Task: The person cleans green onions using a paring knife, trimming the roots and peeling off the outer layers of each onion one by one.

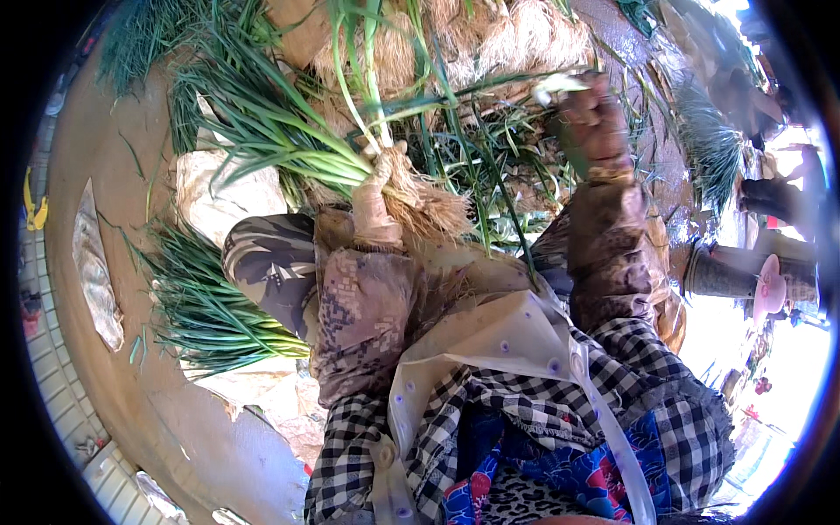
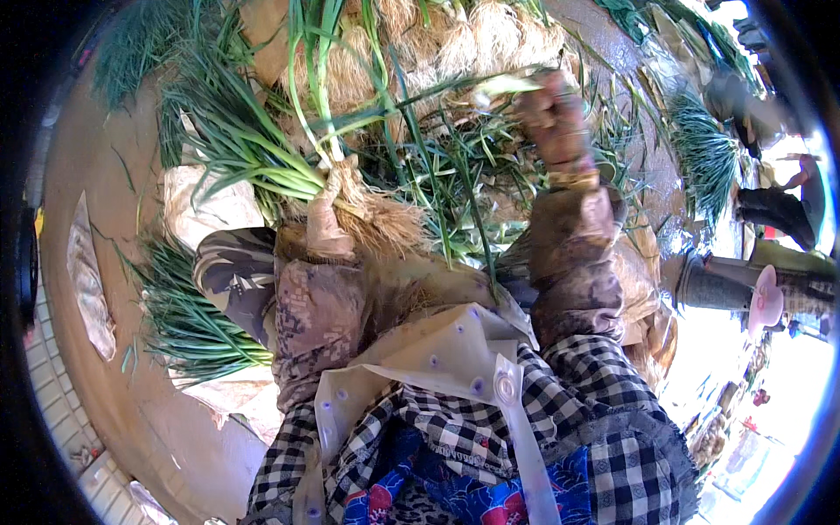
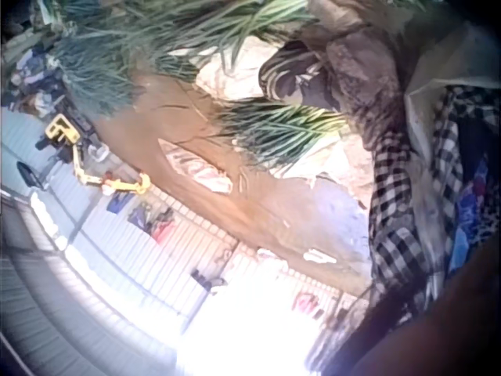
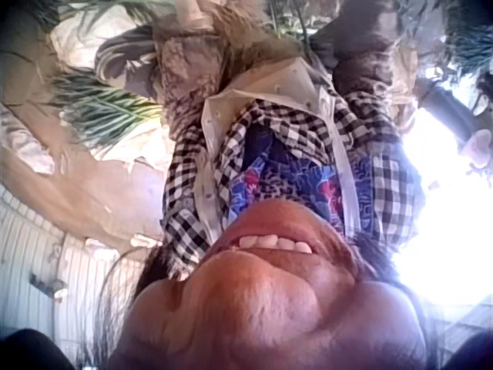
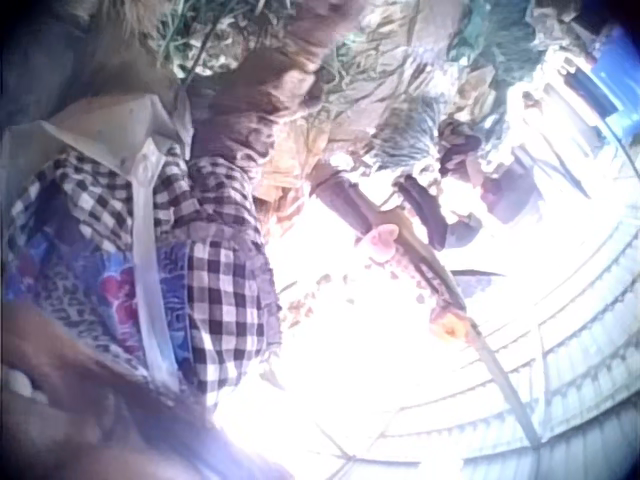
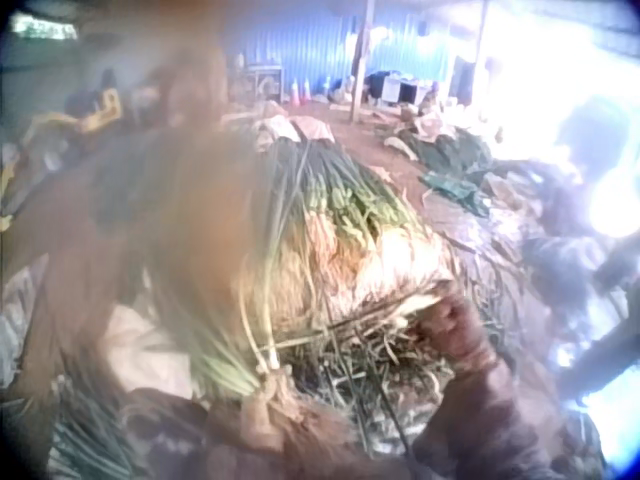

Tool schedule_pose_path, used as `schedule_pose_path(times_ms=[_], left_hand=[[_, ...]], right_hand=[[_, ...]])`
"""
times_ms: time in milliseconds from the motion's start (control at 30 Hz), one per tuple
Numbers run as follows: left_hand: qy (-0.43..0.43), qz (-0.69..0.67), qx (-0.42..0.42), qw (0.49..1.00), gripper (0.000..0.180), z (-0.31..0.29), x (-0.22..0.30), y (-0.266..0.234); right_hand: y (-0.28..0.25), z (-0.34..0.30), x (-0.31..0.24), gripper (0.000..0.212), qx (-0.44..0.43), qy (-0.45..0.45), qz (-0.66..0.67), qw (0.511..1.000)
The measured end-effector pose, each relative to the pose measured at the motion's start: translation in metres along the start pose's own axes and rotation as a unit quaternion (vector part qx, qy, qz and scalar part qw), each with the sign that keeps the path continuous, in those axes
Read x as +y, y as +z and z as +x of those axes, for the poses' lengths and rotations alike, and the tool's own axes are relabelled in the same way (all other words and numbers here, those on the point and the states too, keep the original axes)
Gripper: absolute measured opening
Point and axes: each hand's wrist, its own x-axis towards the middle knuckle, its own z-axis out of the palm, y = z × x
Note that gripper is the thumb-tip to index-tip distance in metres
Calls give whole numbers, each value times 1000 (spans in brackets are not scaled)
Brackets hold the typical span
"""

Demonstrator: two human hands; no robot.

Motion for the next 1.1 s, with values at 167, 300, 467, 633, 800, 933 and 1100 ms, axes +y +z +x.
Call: schedule_pose_path(times_ms=[167,300,467,633,800,933,1100], left_hand=[[27,41,-15,999,23,8,-7,6],[84,131,-9,988,21,10,-4,-1],[72,166,18,983,16,19,-9,-16],[30,134,37,990,16,13,2,-11],[33,119,92,988,15,2,19,2],[86,74,29,993,14,13,14,1],[-4,-1,-32,999,16,3,14,-1]], right_hand=[[-75,-33,-23,25,56,129,-437,889],[-45,-34,8,39,-34,133,-840,525],[37,8,69,35,-68,9,-396,916],[76,25,127,19,-215,-15,-669,712],[63,-30,103,13,-313,-8,-624,716],[-44,-67,96,22,-346,204,-780,480],[-3,-33,93,47,-151,321,-510,784]])
